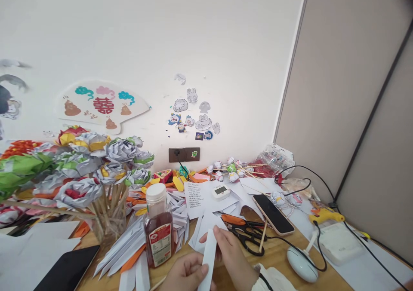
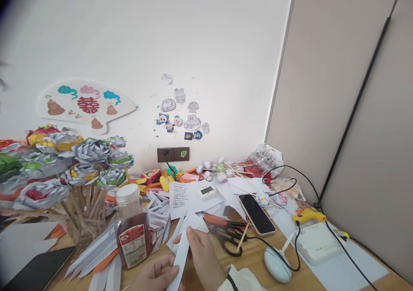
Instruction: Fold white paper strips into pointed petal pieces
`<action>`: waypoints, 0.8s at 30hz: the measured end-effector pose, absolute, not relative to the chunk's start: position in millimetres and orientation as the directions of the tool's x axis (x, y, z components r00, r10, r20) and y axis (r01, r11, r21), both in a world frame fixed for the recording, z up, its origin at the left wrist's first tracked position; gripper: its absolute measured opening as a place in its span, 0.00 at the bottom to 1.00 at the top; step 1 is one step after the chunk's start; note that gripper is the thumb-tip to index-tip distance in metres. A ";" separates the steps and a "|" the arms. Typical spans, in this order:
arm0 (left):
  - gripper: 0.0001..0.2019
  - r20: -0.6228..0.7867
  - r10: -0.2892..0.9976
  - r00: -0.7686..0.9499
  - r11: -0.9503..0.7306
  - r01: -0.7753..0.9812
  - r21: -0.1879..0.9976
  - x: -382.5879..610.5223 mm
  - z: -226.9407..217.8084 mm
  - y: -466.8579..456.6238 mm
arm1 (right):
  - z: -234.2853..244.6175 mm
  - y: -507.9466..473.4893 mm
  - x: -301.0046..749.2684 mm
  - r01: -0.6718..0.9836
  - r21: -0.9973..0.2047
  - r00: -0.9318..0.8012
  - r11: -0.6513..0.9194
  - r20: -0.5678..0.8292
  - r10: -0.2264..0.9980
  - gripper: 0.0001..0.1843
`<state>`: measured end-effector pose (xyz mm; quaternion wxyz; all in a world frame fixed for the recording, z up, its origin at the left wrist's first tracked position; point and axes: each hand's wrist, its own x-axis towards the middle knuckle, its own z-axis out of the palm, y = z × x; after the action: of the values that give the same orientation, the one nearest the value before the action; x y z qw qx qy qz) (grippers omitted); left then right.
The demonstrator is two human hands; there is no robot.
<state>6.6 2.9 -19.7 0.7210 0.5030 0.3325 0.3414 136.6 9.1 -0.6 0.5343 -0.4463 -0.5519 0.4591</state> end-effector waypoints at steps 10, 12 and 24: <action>0.20 -0.074 0.849 0.524 0.266 -0.301 0.916 5.5 -14.4 3.2 | -2.4 12.9 130.3 -0.482 -0.873 -0.293 -0.075 0.080 0.953 0.32; 0.20 -0.075 0.837 0.543 0.268 -0.285 0.920 4.9 -16.4 6.3 | -1.1 10.1 131.3 -0.468 -0.883 -0.302 -0.041 0.117 0.946 0.27; 0.16 0.007 0.854 0.521 0.122 -0.214 0.969 8.6 -26.7 3.1 | 8.1 3.0 135.9 -0.266 -0.964 -0.290 0.021 0.101 0.952 0.23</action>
<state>8.6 3.1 -26.7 0.6874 0.5366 0.2979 0.3884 135.9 3.0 8.1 0.4945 -0.3321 -0.5158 0.6157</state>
